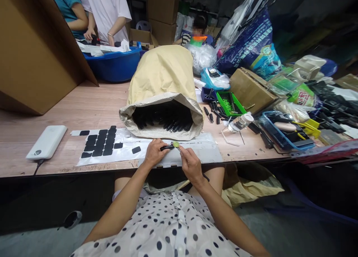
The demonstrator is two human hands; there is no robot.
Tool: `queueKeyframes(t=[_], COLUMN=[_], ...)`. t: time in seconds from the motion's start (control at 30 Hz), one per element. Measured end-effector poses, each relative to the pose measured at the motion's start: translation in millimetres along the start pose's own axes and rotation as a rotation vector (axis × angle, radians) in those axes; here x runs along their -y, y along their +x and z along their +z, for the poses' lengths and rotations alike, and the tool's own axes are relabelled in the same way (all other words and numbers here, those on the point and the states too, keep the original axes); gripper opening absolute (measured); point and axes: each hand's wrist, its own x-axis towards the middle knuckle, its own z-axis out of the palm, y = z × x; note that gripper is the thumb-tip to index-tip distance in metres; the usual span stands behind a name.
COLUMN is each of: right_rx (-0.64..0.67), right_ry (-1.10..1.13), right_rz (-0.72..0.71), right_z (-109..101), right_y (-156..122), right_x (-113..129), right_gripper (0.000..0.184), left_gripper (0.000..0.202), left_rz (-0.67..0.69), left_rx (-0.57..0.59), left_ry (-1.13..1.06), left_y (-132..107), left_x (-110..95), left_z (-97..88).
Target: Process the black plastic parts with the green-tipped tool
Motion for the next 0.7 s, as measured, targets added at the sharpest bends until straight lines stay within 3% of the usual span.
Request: queueKeyframes(t=[0.23,0.37,0.53,0.7], right_rx=[-0.029,-0.036,0.031,0.029], right_ry=[-0.007,-0.110,-0.289,-0.284], right_rz=[0.032,0.036,-0.057,-0.040], right_z=[-1.4,-7.8,-7.8,-2.1], right_y=[1.8,16.3,26.2,23.9], right_x=[-11.1,-40.7,-82.0,-90.8], right_gripper=[0.040,0.039,0.035,0.036], left_gripper=[0.012,0.014,0.016,0.014], left_rz=[-0.003,-0.023,-0.025,-0.013], left_rx=[0.004,-0.005,0.001,0.016], left_ry=[0.006,0.025,0.044,0.035], left_y=[-0.1,-0.6,-1.2,-2.2], left_x=[1.6,0.6,0.8,3.2], left_z=[0.9,1.4,1.6,0.0])
